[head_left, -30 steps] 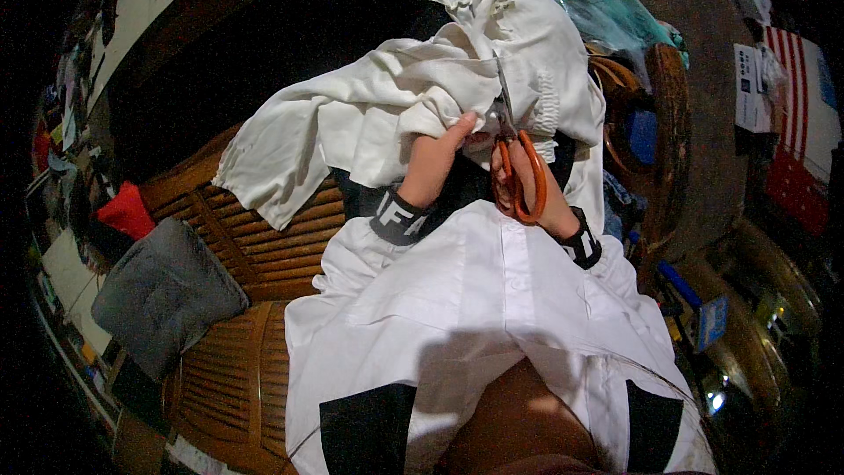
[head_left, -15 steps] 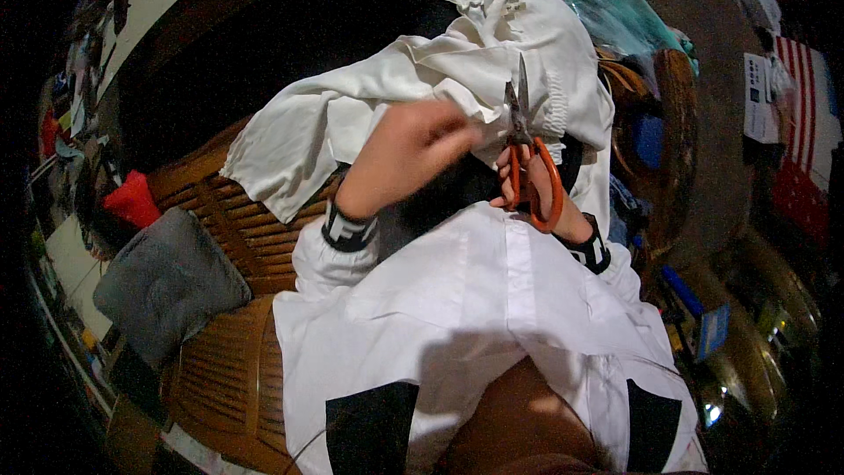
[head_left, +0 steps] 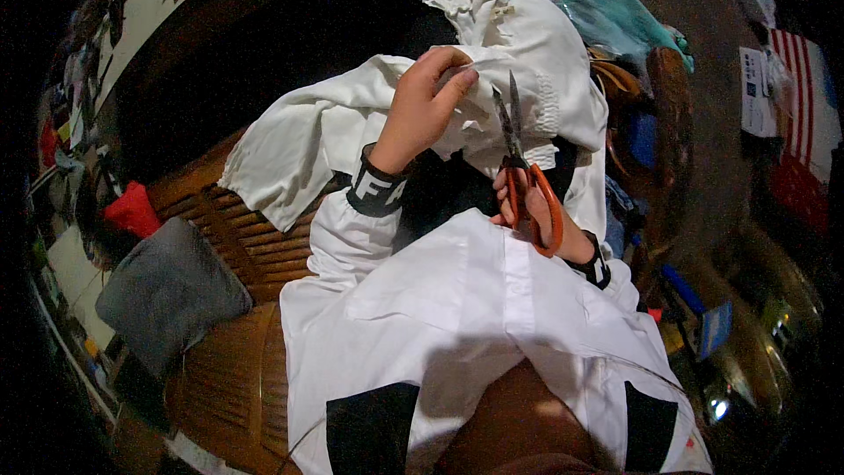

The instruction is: The person uses orange-handled scissors to cut a white garment resting on their lap. They repeatedly trim the fabric, occasionally pausing to adjust the material or remove cut pieces.

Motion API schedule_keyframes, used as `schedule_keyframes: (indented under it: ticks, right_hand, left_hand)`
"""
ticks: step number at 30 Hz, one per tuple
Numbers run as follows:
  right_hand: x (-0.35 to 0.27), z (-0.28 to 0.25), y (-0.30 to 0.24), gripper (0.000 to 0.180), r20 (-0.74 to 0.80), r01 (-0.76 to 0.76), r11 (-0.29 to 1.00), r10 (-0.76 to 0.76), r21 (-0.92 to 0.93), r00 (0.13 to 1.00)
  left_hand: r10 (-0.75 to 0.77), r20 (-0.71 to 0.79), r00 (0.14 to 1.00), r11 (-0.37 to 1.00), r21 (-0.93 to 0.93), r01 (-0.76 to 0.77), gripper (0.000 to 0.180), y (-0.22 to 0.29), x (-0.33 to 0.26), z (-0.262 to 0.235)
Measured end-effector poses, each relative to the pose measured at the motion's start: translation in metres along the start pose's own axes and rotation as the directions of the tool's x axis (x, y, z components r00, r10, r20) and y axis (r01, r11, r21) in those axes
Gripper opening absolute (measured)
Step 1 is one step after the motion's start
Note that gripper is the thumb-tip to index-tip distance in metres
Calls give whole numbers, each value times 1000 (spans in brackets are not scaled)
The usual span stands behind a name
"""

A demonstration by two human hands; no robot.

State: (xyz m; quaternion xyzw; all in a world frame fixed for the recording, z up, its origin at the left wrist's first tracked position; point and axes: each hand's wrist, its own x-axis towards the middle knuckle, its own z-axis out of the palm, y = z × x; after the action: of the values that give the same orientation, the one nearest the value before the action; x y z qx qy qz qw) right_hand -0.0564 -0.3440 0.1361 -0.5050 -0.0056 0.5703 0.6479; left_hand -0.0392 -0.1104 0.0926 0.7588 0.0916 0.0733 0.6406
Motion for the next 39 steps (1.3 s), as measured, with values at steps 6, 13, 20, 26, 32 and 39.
schedule_keyframes:
  ticks: [6,13,20,26,32,39]
  right_hand:
    - [-4,5,0,57,10,51,998,-51,-38,999]
    - [3,-4,-5,56,76,11,995,-3,-99,997]
    - [16,6,-24,56,118,110,992,-102,-66,988]
    - [23,-5,-10,57,266,101,985,-135,138,954]
    - [25,-1,-7,57,167,179,962,-215,208,962]
    - [27,5,-21,50,-41,210,927,-233,-311,972]
  left_hand:
    - [-210,113,971,905,-355,237,15,9,-3,-3]
    - [-232,185,955,866,-407,289,17,23,-5,1]
    - [-173,192,966,879,-412,239,22,17,-3,3]
    - [-33,184,982,769,-623,142,33,14,9,25]
    - [-37,338,940,802,-551,230,51,4,5,35]
    - [6,190,982,967,-251,43,51,10,-3,40]
